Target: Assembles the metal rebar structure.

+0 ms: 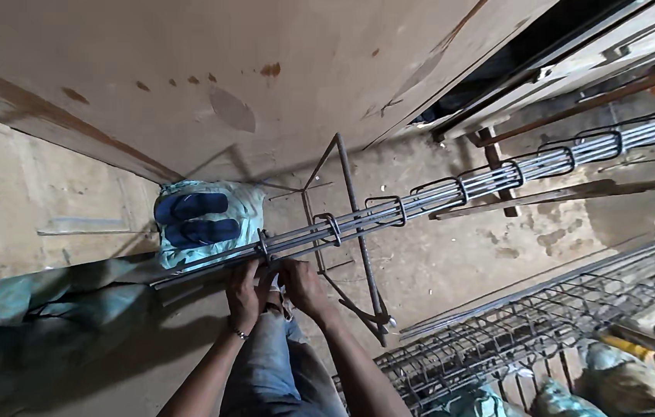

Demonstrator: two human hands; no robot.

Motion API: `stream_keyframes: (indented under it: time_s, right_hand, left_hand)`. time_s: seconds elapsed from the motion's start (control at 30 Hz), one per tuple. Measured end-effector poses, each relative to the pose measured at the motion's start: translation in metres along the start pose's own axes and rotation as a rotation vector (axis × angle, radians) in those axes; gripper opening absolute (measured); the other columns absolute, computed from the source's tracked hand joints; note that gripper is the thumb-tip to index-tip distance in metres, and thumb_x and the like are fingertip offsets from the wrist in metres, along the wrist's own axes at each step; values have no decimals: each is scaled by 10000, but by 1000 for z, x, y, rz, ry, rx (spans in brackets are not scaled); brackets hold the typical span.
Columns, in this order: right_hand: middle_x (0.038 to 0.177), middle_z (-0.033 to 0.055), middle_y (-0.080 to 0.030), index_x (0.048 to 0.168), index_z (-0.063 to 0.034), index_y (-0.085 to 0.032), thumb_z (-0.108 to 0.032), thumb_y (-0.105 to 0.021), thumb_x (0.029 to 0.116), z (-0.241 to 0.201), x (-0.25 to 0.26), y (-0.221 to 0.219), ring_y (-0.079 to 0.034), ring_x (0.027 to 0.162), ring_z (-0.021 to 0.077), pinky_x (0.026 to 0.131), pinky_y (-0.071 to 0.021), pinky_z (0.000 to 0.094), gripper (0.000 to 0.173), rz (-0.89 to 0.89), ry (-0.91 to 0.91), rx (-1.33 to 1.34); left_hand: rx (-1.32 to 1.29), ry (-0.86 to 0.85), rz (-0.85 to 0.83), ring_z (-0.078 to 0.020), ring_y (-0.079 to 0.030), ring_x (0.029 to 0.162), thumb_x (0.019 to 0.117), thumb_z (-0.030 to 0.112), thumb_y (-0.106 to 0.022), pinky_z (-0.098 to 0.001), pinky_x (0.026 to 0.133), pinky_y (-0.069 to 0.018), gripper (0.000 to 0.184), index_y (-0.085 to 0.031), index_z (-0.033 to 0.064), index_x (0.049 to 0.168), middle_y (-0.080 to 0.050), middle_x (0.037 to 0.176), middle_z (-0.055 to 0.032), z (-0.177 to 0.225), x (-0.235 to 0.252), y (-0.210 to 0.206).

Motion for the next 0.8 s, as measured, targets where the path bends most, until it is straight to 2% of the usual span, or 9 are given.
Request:
stream_keyframes:
  time_s: [0.1, 0.17, 0.27, 0.37, 0.47, 0.57, 0.63, 0.7, 0.8]
  right_hand:
    - [810, 71, -688, 1041, -30, -689, -253, -452, 1083, 1, 4, 1, -681, 765, 198, 771, -560, 415, 328, 43, 26, 26]
    - [807, 57, -685, 1050, -34, -692, -259, -461, 1083, 3, 4, 1, -676, 753, 178, 767, -560, 396, 324, 46, 28, 50]
    - [802, 40, -690, 1066, -55, -700, -286, -460, 1085, 6, 0, -2, -676, 738, 161, 758, -563, 390, 334, 45, 12, 45]
    - [828, 55, -708, 1070, -47, -699, -260, -449, 1083, 12, -6, -6, -694, 776, 179, 783, -568, 407, 329, 52, -3, 31]
    - [823, 55, -710, 1063, -44, -703, -270, -461, 1083, 17, -10, -8, -696, 774, 179, 780, -567, 407, 332, 90, -16, 50]
    - [868, 81, -709, 1032, -42, -725, -270, -494, 1069, 12, -7, -3, -687, 795, 191, 785, -563, 404, 327, 183, 33, 67]
    - [948, 104, -712, 992, -45, -738, -271, -527, 1054, 9, -2, 1, -692, 880, 214, 829, -569, 412, 315, 250, 82, 52]
    - [944, 110, -688, 941, -53, -740, -288, -542, 1041, 8, 3, 4, -677, 903, 251, 828, -555, 444, 323, 321, 109, -19]
    - [960, 101, -698, 961, -113, -771, -314, -577, 1026, 10, 3, 3, -679, 922, 271, 817, -557, 463, 287, 467, 71, -137]
  left_hand:
    - [-55, 95, 48, -307, -718, 981, 866, 254, -753, -479, 958, -533, 330, -759, 9, 1086, -764, 1017, -138, 1, 2, -2]
    - [-73, 133, 47, -305, -719, 975, 838, 227, -787, -487, 960, -526, 337, -757, 6, 1091, -766, 1019, -135, 1, 2, -2]
    - [-93, 157, 48, -291, -717, 982, 849, 209, -783, -490, 975, -510, 300, -767, 29, 1087, -768, 1038, -121, -1, 2, -1]
    - [-113, 159, 43, -295, -714, 978, 865, 183, -745, -489, 953, -519, 233, -760, 32, 1041, -761, 1021, -129, 3, 4, 0]
    - [-123, 182, 30, -290, -703, 981, 858, 157, -758, -478, 949, -521, 186, -751, 40, 1003, -754, 997, -119, 2, 2, -3]
    - [-66, 146, 53, -312, -711, 970, 877, 141, -733, -472, 936, -536, 155, -763, 24, 975, -757, 969, -135, 4, -1, -3]
    - [-14, 93, 70, -306, -718, 937, 894, 171, -725, -452, 905, -554, 165, -762, 24, 959, -757, 947, -130, 9, -1, 0]
    - [30, 39, 63, -294, -723, 917, 922, 192, -703, -435, 883, -562, 181, -762, 27, 965, -760, 943, -123, 13, 0, 1]
    - [66, 6, 45, -275, -725, 890, 928, 186, -683, -434, 873, -565, 163, -755, 40, 930, -757, 921, -111, 12, 0, 1]
Point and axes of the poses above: each hand's wrist, its own x-axis towards the middle knuckle, its own y-axis out of the back of the hand, z = x × y, the point moved 8 cm from there along x, towards the middle knuckle
